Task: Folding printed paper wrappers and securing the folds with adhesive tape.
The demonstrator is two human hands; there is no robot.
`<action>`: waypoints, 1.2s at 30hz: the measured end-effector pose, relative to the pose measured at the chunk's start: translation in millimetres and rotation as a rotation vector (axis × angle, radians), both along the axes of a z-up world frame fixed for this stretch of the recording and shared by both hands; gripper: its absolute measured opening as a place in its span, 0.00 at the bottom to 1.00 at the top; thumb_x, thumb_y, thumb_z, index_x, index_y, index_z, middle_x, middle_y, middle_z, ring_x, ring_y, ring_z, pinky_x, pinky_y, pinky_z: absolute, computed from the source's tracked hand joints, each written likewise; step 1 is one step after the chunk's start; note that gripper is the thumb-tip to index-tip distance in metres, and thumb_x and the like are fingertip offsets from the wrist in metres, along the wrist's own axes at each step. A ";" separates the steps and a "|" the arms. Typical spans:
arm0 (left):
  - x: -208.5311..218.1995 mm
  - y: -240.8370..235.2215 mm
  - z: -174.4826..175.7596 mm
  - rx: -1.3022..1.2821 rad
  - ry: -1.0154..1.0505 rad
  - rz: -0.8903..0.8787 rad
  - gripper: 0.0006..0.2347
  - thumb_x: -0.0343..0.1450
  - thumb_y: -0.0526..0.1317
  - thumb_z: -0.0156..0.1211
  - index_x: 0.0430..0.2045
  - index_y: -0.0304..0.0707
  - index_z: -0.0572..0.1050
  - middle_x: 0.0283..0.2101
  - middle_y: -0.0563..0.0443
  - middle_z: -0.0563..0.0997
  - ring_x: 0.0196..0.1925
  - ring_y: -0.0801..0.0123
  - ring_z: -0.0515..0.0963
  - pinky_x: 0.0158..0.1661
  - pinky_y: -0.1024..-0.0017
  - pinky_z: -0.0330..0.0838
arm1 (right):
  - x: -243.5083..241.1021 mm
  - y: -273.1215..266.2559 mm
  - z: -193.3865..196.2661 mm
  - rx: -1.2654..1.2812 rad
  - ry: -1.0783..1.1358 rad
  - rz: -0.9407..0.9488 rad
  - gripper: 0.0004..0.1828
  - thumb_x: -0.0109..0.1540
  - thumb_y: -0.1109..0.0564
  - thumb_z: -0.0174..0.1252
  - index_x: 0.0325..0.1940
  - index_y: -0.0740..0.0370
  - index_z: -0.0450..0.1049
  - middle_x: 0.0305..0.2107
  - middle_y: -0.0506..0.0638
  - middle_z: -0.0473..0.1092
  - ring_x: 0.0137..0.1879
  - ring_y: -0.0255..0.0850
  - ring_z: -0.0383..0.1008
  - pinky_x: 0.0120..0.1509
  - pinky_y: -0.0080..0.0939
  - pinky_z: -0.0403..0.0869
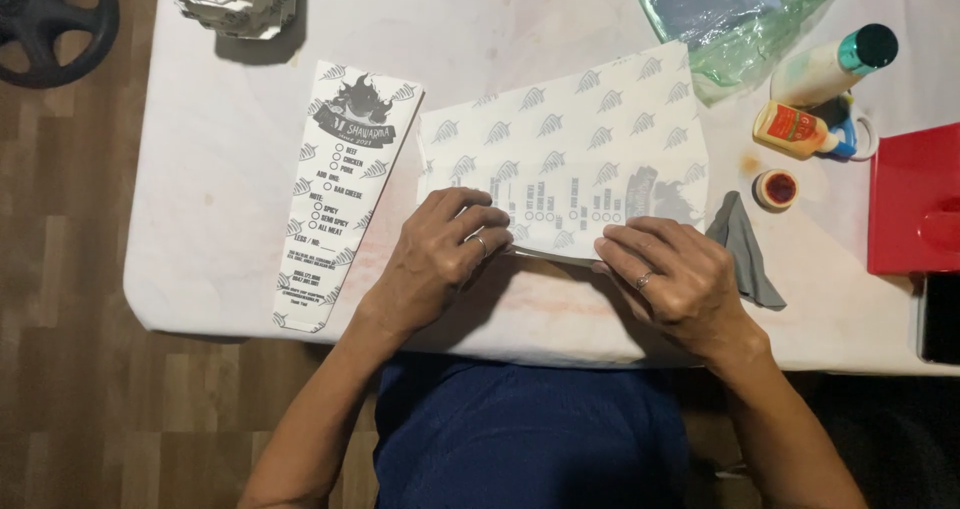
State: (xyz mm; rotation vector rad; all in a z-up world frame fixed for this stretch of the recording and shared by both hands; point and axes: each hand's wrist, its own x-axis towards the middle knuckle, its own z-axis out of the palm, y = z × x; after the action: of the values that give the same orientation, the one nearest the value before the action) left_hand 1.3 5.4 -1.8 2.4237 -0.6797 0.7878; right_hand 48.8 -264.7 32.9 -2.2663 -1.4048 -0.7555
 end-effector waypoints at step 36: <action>1.2 36.9 7.5 -0.129 0.278 -0.040 0.07 0.68 0.45 0.71 0.27 0.45 0.84 0.35 0.54 0.85 0.43 0.63 0.79 0.44 0.67 0.70 | -0.7 -5.9 0.6 0.025 0.324 -0.034 0.04 0.61 0.56 0.69 0.35 0.58 0.83 0.38 0.50 0.81 0.42 0.49 0.81 0.47 0.45 0.80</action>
State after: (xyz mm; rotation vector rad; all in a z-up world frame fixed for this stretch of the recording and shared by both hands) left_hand 2.5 42.3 5.7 2.3336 -0.5486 0.4510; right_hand 48.1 -270.6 33.6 -2.2732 -1.2004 -0.3894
